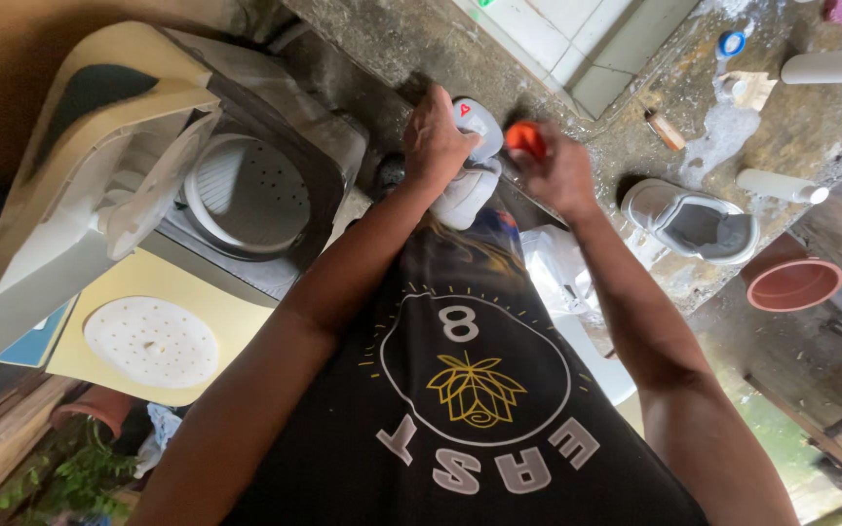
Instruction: The person cleans the surface of a white shoe by applying liquid from a bottle and scrubbing it with an orange brush and a green toothbrush.
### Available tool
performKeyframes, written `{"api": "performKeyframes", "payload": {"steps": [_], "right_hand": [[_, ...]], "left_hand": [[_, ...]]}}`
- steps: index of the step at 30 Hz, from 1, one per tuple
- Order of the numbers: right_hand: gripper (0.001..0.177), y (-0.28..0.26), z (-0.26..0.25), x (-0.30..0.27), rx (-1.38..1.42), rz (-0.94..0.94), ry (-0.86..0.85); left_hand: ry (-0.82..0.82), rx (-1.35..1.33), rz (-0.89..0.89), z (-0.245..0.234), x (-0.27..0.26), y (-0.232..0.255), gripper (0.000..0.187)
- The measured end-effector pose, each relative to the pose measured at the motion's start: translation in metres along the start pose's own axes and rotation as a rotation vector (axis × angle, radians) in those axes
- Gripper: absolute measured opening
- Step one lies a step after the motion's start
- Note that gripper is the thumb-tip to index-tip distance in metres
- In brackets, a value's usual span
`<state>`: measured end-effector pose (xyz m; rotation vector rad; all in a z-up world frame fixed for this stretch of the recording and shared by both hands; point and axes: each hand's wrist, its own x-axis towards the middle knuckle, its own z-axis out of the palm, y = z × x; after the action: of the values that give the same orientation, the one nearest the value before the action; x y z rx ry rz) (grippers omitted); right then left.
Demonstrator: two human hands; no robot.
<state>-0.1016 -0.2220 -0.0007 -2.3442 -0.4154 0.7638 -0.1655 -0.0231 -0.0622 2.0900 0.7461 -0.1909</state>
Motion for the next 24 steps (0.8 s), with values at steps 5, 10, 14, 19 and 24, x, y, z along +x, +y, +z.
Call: {"api": "performKeyframes", "payload": {"steps": [5,10,14,19,24], "right_hand": [[0.033,0.036,-0.015,-0.009,0.230,-0.052,0.329],[0.031,0.034,-0.024,0.002,-0.425,-0.140,0.552],[0.055,0.039,-0.067,-0.008,-0.486,-0.295,0.793],[0.071,0.154,-0.137,0.021,0.971,0.399,0.954],[0.066,0.296,-0.170,0.067,1.166,0.618,1.091]], "left_hand": [[-0.054,0.091,0.012,0.003,-0.003,0.001,0.059],[-0.089,0.228,0.098,0.006,-0.003,0.005,0.055],[-0.148,0.317,0.195,0.003,0.001,0.015,0.063],[-0.263,0.394,0.083,-0.011,-0.001,0.030,0.070],[-0.279,0.413,0.046,-0.009,-0.003,0.032,0.071]]}}
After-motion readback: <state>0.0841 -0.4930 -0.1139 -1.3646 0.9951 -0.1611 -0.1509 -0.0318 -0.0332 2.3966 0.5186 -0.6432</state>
